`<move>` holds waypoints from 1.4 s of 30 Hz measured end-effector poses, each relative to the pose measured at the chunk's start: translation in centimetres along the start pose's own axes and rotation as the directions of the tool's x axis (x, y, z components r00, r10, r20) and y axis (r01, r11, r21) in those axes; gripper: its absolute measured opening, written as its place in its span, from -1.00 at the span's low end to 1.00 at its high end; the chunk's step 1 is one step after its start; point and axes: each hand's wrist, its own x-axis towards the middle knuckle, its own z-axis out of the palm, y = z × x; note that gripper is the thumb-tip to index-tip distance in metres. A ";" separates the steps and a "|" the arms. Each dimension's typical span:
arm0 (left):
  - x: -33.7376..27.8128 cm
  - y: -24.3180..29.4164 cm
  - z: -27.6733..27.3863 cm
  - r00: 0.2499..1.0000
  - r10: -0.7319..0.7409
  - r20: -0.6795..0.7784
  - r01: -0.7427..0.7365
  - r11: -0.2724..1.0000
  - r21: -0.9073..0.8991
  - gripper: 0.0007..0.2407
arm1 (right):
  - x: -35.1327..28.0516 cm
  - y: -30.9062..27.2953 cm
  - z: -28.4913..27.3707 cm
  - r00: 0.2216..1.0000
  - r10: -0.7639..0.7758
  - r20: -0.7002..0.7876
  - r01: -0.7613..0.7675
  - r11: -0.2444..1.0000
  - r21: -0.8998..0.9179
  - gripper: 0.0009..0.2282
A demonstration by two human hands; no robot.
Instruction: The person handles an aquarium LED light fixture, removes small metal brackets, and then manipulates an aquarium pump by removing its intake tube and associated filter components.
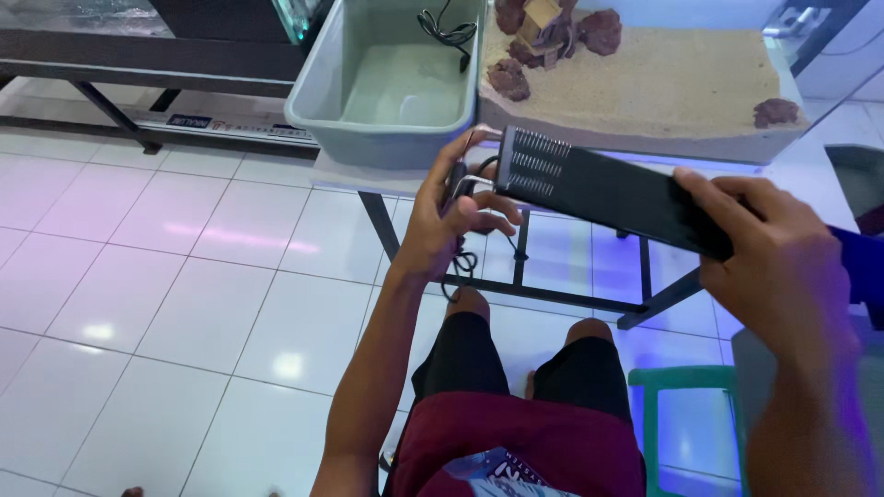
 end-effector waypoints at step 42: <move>-5.2 -11.8 0.9 0.840 -0.534 0.097 0.284 0.279 -0.917 -0.17 | -1.3 -0.8 5.1 0.924 0.316 0.215 -0.372 0.873 0.316 -0.44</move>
